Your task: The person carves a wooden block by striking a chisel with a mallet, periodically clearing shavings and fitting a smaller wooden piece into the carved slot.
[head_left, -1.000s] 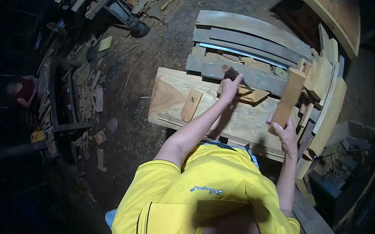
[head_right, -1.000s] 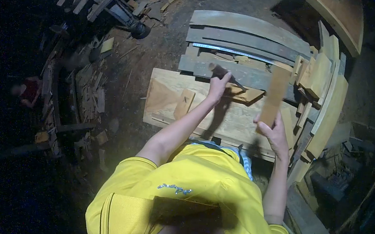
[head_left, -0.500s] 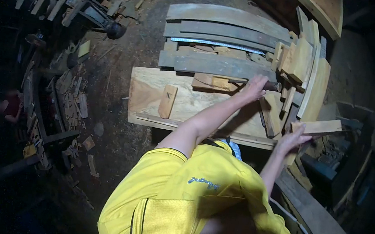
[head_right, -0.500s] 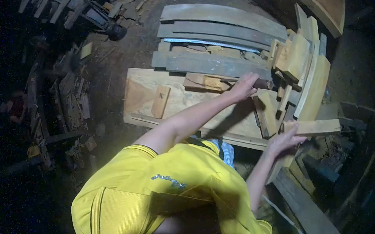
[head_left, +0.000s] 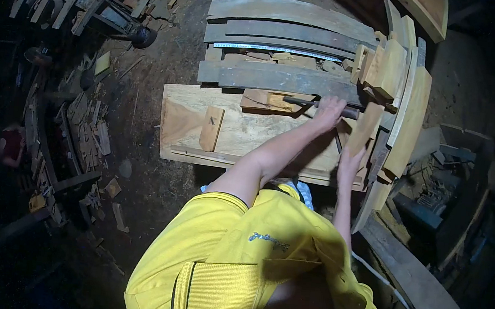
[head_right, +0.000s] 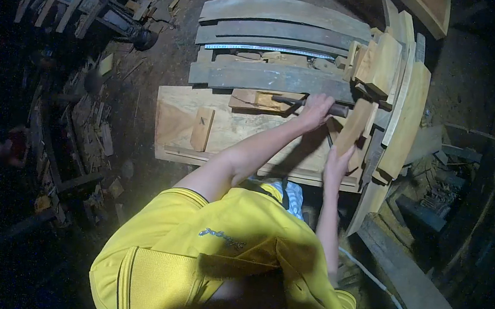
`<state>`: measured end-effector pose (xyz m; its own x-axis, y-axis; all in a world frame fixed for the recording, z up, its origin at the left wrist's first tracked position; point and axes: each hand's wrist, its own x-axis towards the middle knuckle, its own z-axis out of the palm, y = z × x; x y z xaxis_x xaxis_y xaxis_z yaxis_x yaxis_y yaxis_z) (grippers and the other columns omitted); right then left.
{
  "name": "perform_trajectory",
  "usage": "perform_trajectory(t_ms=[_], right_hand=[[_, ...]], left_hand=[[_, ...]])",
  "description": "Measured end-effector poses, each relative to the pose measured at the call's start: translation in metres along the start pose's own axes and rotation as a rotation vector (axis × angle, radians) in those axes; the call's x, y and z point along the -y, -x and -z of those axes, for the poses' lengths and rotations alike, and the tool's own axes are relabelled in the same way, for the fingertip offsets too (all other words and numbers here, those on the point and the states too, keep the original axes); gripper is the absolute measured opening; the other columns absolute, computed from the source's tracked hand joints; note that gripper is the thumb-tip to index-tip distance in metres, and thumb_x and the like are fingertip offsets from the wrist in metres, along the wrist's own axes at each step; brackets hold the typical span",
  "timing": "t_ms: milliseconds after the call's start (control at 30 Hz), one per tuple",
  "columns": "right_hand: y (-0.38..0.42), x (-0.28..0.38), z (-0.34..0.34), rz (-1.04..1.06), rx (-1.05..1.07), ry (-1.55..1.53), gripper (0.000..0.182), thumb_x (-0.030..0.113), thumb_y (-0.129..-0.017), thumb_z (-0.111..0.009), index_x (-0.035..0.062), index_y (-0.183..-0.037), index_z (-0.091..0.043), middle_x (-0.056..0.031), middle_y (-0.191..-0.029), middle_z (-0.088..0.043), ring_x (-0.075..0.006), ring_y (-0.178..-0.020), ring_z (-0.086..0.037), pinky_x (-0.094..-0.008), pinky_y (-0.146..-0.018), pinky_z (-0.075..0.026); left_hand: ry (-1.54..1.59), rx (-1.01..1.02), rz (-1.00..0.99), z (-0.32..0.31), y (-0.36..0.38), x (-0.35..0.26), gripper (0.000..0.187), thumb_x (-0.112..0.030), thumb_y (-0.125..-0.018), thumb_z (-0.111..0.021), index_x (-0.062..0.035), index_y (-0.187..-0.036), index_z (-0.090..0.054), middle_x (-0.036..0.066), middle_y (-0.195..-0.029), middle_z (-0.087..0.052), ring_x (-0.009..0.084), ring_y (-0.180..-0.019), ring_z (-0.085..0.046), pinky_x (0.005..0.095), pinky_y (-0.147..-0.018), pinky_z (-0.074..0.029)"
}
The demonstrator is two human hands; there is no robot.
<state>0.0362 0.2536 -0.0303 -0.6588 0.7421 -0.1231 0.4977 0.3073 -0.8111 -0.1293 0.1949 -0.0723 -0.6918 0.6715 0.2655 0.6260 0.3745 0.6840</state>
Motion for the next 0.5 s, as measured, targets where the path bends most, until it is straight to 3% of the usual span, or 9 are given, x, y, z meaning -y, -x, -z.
perform_trajectory(t_ms=[67,167,200,267,333,433,500], right_hand=[[0.011,0.028,0.01,-0.06,0.068,-0.066,0.057,0.021,-0.089,-0.049,-0.0012,-0.135,-0.024,-0.0213,-0.127,-0.042,-0.0294,-0.116,-0.044,-0.0345,-0.098,-0.033],[0.008,0.027,0.02,-0.066,-0.215,-0.21,0.056,0.021,-0.09,-0.049,-0.0027,-0.134,-0.024,-0.0214,-0.121,-0.046,-0.0286,-0.11,-0.048,-0.0352,-0.095,-0.036],[0.004,0.027,0.021,-0.207,-0.287,-0.311,0.055,0.021,-0.09,-0.048,-0.003,-0.133,-0.024,-0.0221,-0.121,-0.046,-0.0285,-0.11,-0.048,-0.0356,-0.095,-0.036],[-0.002,0.022,0.005,-0.406,-0.173,-0.442,0.055,0.021,-0.091,-0.047,-0.0033,-0.134,-0.023,-0.0227,-0.125,-0.043,-0.029,-0.114,-0.046,-0.0364,-0.096,-0.035],[0.009,0.026,-0.013,0.008,0.076,-0.009,0.058,0.02,-0.09,-0.048,-0.0023,-0.136,-0.021,-0.0231,-0.129,-0.04,-0.0301,-0.118,-0.043,-0.0367,-0.098,-0.033],[0.009,0.041,-0.01,0.04,0.133,-0.067,0.059,0.025,-0.09,-0.048,-0.0035,-0.135,-0.023,-0.0201,-0.13,-0.04,-0.0263,-0.119,-0.041,-0.0336,-0.101,-0.03],[0.002,0.037,-0.002,0.032,-0.032,-0.216,0.059,0.024,-0.089,-0.051,-0.0016,-0.135,-0.024,-0.0181,-0.128,-0.043,-0.0265,-0.114,-0.046,-0.0343,-0.098,-0.034]], left_hand=[[-0.004,-0.038,-0.004,0.004,-0.001,0.002,0.035,-0.008,-0.065,-0.067,-0.0065,-0.094,-0.049,0.016,-0.09,-0.051,0.0353,-0.089,-0.049,0.0452,-0.077,-0.039],[-0.01,-0.014,-0.016,0.01,0.004,0.002,0.035,-0.008,-0.065,-0.067,-0.0065,-0.095,-0.049,0.016,-0.09,-0.051,0.0351,-0.089,-0.049,0.0448,-0.077,-0.039],[-0.009,-0.006,-0.005,0.011,0.003,0.002,0.034,-0.008,-0.065,-0.067,-0.0064,-0.095,-0.049,0.016,-0.09,-0.051,0.0354,-0.089,-0.049,0.045,-0.077,-0.039],[-0.01,-0.003,0.003,0.014,0.002,0.002,0.034,-0.008,-0.066,-0.066,-0.0063,-0.095,-0.049,0.017,-0.09,-0.051,0.0357,-0.089,-0.049,0.0451,-0.077,-0.039],[0.007,0.021,0.036,0.021,0.002,0.002,0.036,-0.009,-0.07,-0.066,-0.0058,-0.101,-0.048,0.019,-0.095,-0.051,0.0392,-0.092,-0.049,0.0464,-0.081,-0.039],[-0.01,-0.011,0.063,0.042,0.007,0.002,0.037,-0.006,-0.069,-0.064,-0.0049,-0.102,-0.047,0.019,-0.097,-0.051,0.04,-0.092,-0.049,0.0458,-0.082,-0.039],[0.076,-0.102,0.041,0.063,0.015,0.005,0.037,-0.005,-0.069,-0.063,-0.004,-0.102,-0.047,0.019,-0.098,-0.051,0.0401,-0.092,-0.048,0.0452,-0.081,-0.04]])
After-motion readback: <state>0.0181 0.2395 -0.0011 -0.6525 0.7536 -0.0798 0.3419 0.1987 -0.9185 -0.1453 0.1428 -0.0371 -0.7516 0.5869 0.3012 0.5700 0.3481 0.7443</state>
